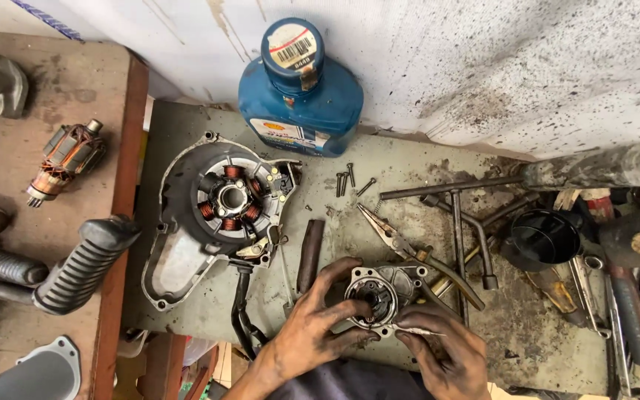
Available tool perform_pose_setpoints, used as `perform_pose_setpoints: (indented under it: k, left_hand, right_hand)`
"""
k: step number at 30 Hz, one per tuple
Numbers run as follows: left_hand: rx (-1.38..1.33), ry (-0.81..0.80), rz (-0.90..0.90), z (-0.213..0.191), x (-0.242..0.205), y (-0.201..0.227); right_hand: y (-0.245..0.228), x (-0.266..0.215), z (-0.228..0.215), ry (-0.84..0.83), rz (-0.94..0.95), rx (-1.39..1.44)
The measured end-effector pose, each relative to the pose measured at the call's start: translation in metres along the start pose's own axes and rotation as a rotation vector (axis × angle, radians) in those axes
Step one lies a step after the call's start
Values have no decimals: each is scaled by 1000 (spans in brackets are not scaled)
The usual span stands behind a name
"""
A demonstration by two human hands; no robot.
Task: The person works on a disassembled motor component on a cluttered workbench. They use a small metal tool to manipulate parts inside the component, then handle a larger metal casing, and finally use a rag to wipe the component and their hands.
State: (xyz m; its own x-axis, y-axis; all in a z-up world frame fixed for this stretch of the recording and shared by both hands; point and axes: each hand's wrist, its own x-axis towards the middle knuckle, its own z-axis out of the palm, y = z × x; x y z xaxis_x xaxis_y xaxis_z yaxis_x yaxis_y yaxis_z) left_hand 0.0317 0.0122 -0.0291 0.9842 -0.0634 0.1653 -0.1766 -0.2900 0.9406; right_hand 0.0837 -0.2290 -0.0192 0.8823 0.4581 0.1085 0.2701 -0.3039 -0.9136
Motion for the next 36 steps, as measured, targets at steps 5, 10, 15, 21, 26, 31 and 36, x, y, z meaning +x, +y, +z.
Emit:
perform_pose_setpoints:
  k: [5,10,15,21,26,31,36]
  left_hand:
    - [12,-17,-17,-1,1,1]
    - [-2,-22,-6,-2,1,0]
    - [22,-16,-9,-2,3,3]
    - [2,-20,0,-1,2,0]
    - [15,-7,16,2,0,-5]
    - [23,-16,5,2,1,-3]
    - [38,-36,15,-2,2,1]
  right_hand:
    - [-3,9,6,-9,-39,31]
    - [-5,12,6,-38,-126,-1]
    - [9,7,8,-33,-174,45]
    - [1,8,5,-46,-78,59]
    - [1,3,8,-91,-88,-86]
    - [-14,6,3,-167,-176,-241]
    - [-19,19,-2,-252,-272,-291]
